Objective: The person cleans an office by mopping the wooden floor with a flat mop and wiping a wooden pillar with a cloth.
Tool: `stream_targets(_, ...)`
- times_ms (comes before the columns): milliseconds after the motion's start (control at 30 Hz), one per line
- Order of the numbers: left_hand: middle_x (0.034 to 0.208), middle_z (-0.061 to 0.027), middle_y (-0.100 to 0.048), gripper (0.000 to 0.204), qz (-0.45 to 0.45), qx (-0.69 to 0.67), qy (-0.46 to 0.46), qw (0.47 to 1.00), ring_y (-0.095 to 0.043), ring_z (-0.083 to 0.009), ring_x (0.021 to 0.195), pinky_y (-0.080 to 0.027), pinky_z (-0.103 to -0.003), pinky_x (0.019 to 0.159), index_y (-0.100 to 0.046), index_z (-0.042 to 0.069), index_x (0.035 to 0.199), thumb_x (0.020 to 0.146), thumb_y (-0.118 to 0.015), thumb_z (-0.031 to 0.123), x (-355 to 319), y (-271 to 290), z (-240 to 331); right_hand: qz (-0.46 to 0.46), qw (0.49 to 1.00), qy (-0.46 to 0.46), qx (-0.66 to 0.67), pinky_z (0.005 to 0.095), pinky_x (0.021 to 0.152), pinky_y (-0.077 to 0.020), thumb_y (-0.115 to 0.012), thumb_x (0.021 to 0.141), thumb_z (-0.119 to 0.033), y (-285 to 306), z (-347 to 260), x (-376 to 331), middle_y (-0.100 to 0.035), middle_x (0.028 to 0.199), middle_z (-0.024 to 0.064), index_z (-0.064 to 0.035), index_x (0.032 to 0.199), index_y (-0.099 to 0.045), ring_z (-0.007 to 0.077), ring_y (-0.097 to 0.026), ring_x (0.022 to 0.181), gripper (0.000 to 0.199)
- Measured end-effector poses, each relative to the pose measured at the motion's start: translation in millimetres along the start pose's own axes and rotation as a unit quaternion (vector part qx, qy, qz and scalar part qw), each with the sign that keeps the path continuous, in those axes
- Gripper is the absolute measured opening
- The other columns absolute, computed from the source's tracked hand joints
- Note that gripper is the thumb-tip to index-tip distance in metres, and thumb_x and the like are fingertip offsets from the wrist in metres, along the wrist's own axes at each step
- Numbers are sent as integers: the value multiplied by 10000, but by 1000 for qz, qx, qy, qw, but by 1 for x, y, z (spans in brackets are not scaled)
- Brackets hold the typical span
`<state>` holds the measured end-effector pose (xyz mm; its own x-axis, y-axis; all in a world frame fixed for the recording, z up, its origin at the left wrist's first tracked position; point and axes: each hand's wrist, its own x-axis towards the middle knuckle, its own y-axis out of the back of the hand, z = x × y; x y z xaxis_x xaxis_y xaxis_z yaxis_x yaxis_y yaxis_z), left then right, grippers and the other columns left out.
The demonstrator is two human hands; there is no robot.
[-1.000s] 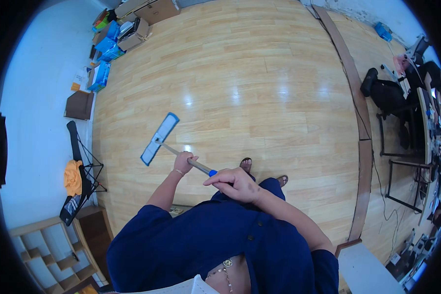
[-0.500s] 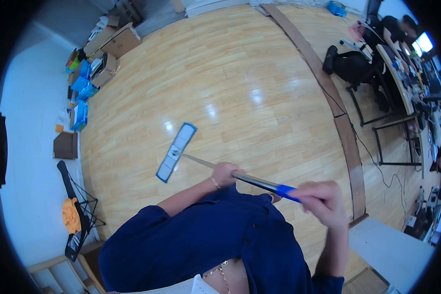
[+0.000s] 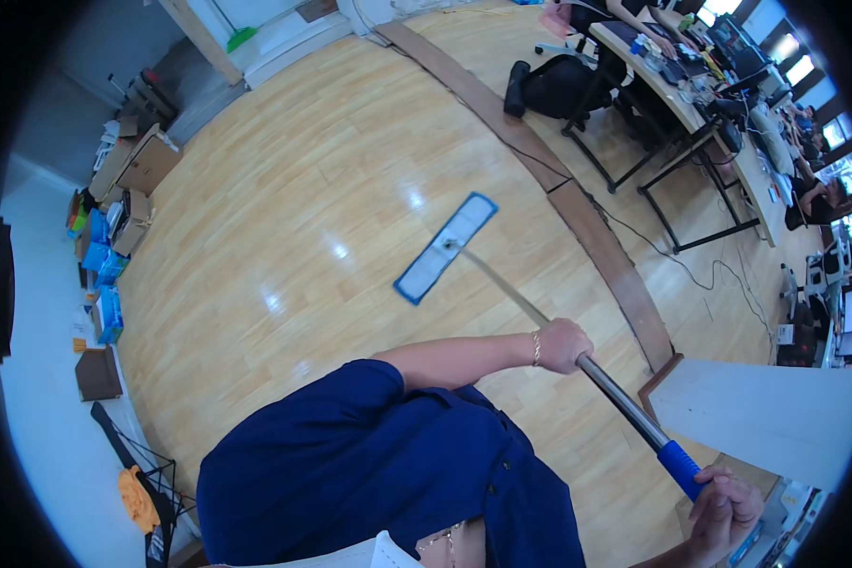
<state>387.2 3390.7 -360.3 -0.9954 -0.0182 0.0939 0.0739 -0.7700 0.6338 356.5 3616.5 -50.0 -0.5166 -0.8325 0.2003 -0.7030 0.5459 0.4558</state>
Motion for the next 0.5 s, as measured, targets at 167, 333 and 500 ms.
stream_targets(167,625,-118,-600,66,2,-8,-41,999,-599,-313,629,-458,-426,558,-618,126,609,622,-600,188,41,-18,-31,106,994,0,0,332,708,-443,-465,922,-101,-32,35,-13,-440,530,-7,24,1077,-573,69,-372,433,227)
stream_targets(333,624,-117,-604,53,47,26,-32,998,-608,-307,645,-462,-420,574,-620,120,594,593,-600,169,40,-26,-24,230,971,41,56,280,650,-446,-431,940,-114,-39,40,-21,-411,476,-29,58,1214,-465,48,-356,421,326)
stream_targets(500,617,-118,-600,54,130,17,18,991,-608,-301,643,-453,-417,596,-606,114,563,589,-604,162,5,-11,-6,125,972,141,142,369,513,-452,-402,935,-89,-52,2,11,-452,495,67,79,1319,-307,179,-433,422,430)
